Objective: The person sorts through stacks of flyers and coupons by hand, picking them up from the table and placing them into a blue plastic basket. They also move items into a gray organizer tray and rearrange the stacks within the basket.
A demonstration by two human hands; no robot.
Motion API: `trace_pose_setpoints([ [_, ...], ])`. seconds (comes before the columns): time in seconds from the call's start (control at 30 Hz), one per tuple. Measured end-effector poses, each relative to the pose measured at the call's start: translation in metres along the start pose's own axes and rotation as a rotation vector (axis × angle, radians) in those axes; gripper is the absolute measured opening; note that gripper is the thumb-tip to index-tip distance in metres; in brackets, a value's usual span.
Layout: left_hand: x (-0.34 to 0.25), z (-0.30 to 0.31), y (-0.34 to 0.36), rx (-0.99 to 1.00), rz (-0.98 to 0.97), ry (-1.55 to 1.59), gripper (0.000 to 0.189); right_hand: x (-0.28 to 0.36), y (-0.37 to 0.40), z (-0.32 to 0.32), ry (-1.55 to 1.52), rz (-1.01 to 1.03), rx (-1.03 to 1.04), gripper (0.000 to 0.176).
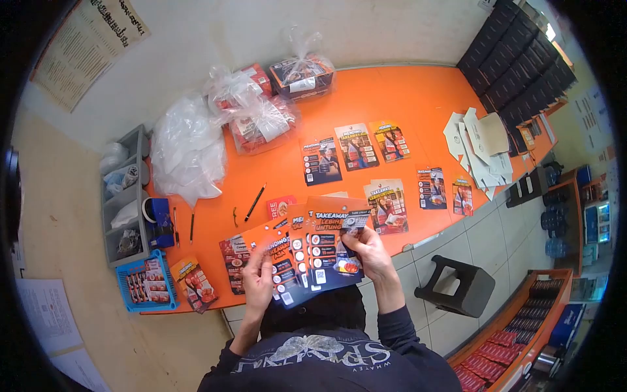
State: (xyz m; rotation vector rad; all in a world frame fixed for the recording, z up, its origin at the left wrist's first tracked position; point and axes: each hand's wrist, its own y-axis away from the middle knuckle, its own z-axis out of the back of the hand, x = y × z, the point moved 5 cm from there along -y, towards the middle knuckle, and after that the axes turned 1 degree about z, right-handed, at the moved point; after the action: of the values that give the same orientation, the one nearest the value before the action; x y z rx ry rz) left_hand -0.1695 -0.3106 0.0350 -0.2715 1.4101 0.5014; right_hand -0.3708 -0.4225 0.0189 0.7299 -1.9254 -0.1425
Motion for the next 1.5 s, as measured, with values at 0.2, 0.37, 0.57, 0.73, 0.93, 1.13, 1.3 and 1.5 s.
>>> trace_pose_setpoints([
  [0.2, 0.015, -0.002, 0.008, 0.217, 0.205, 0.179, 0.028, -0.014, 0.003, -0.017, 0.07, 0.095, -0.036, 0.009],
  [0.37, 0.017, -0.003, 0.008, 0.164, 0.185, 0.216, 0.03, -0.006, 0.014, -0.023, 0.201, 0.188, -0.104, 0.009],
  [0.57, 0.015, 0.013, 0.015, 0.238, 0.273, 0.198, 0.026, -0.004, 0.03, 0.026, -0.135, 0.23, -0.273, 0.019],
  [0.73, 0.023, 0.022, 0.018, 0.25, 0.262, 0.178, 0.022, -0.01, 0.046, 0.022, -0.162, 0.132, -0.194, 0.027],
  [0.93, 0.015, 0.02, 0.017, 0.24, 0.248, 0.125, 0.021, -0.033, 0.042, 0.0, -0.339, 0.056, -0.088, 0.03],
  [1.13, 0.016, 0.025, 0.018, 0.223, 0.254, 0.087, 0.017, -0.015, 0.049, -0.006, -0.249, 0.138, -0.115, 0.028],
  [1.3, -0.017, 0.016, 0.018, 0.215, 0.116, 0.254, 0.032, -0.022, 0.05, -0.011, -0.121, 0.126, -0.149, 0.025],
  [1.5, -0.005, 0.013, 0.022, 0.423, 0.137, -0.001, 0.02, -0.025, 0.05, -0.024, 0.076, 0.229, -0.181, 0.015],
])
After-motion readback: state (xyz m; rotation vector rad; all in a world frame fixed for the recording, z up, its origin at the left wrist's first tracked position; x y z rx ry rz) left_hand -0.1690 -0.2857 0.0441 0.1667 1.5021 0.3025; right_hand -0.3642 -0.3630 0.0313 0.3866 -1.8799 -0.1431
